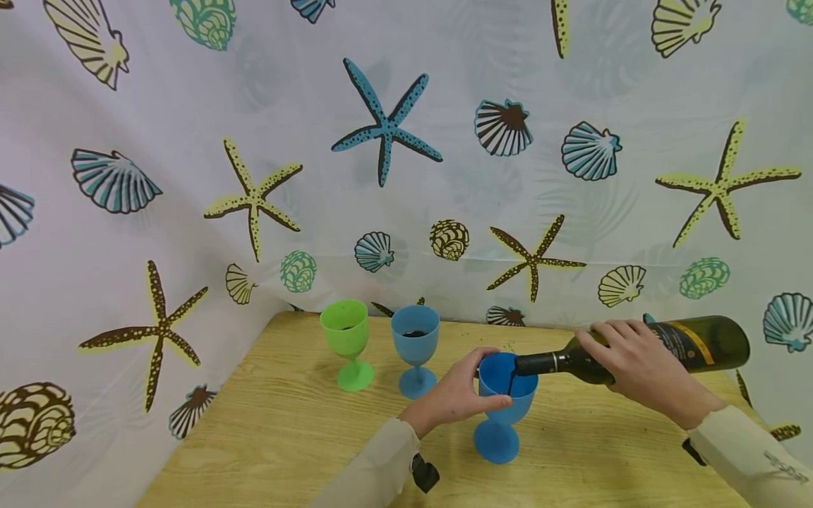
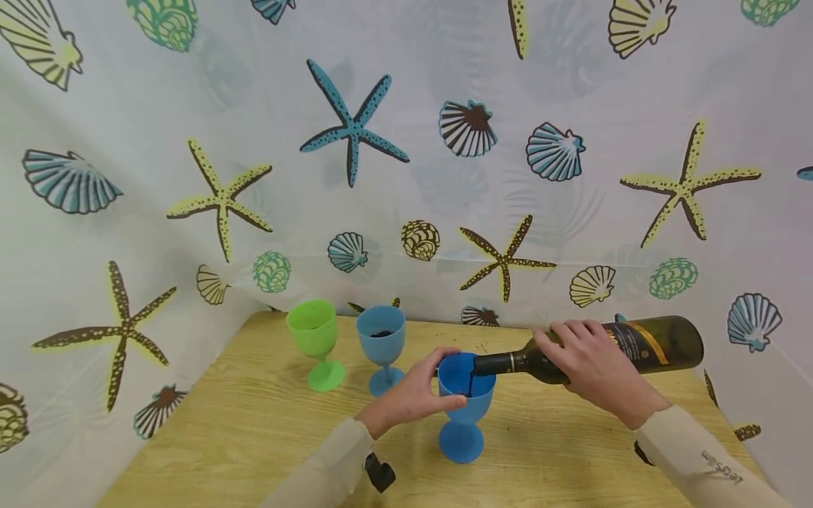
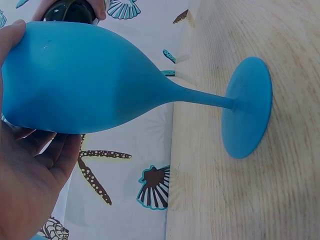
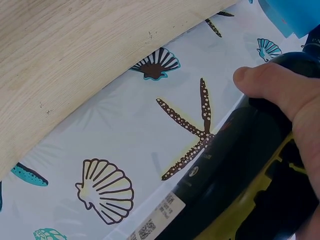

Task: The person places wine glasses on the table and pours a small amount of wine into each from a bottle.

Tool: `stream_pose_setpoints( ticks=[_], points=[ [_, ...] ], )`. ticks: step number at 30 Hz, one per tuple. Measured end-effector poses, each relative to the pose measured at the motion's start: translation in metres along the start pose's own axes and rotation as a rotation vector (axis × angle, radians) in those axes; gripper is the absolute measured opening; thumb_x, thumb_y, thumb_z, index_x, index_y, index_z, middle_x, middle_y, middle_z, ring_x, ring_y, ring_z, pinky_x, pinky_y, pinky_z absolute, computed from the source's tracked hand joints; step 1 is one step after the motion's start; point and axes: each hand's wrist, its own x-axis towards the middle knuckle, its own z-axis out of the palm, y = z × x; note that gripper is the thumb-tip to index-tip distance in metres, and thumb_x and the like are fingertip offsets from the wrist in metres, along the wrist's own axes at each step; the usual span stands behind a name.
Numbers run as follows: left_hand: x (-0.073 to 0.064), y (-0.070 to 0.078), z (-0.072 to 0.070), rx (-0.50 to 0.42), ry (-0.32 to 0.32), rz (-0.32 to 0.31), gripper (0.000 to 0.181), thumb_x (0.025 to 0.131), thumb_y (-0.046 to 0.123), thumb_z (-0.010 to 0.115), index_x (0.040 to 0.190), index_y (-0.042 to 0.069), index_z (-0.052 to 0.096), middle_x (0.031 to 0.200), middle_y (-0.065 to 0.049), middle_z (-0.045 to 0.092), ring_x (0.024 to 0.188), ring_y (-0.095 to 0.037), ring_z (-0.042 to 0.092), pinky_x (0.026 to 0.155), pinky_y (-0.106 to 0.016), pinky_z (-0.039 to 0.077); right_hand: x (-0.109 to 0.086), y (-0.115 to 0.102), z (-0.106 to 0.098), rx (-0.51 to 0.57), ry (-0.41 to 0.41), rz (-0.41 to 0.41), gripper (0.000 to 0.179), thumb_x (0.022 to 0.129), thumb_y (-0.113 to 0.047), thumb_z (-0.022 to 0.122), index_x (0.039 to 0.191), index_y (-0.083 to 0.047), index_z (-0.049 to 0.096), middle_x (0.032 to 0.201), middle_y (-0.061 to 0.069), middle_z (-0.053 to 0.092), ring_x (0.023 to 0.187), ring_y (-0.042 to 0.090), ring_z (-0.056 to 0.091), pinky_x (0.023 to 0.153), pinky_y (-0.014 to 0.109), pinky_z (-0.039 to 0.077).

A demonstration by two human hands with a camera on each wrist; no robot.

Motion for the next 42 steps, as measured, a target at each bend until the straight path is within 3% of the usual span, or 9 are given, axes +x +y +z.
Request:
stream_pose_setpoints(
  ticks=[21, 42],
  points=[
    [0.0004, -0.0015, 0.0007, -0.016, -0.002, 0.017, 0.076, 0.083, 0.045, 0.07, 0.144, 0.02, 0.034, 0.142, 0.002, 0.041, 0.125, -0.017, 0.045, 0.099, -0.043, 0.04, 0.0015, 0.0006, -0.0015, 0.004, 0.009, -0.009, 0.095, 0.039, -0.023, 0.096, 0.122, -0.002, 0.056, 0.104, 0.019, 0.058, 0.09, 0.038, 0.057, 0.076, 0.052, 0.047],
    [-0.0001, -0.0016, -0.0005, 0.004, -0.001, 0.016, 0.077, 0.083, 0.049, 0.068, 0.145, 0.021, 0.032, 0.143, 0.002, 0.04, 0.124, -0.017, 0.045, 0.098, -0.036, 0.041, 0.002, 0.0013, -0.0024, 0.007, 0.012, -0.012, 0.094, 0.04, -0.019, 0.096, 0.123, -0.002, 0.055, 0.104, 0.019, 0.059, 0.091, 0.037, 0.057, 0.076, 0.052, 0.047]
  ],
)
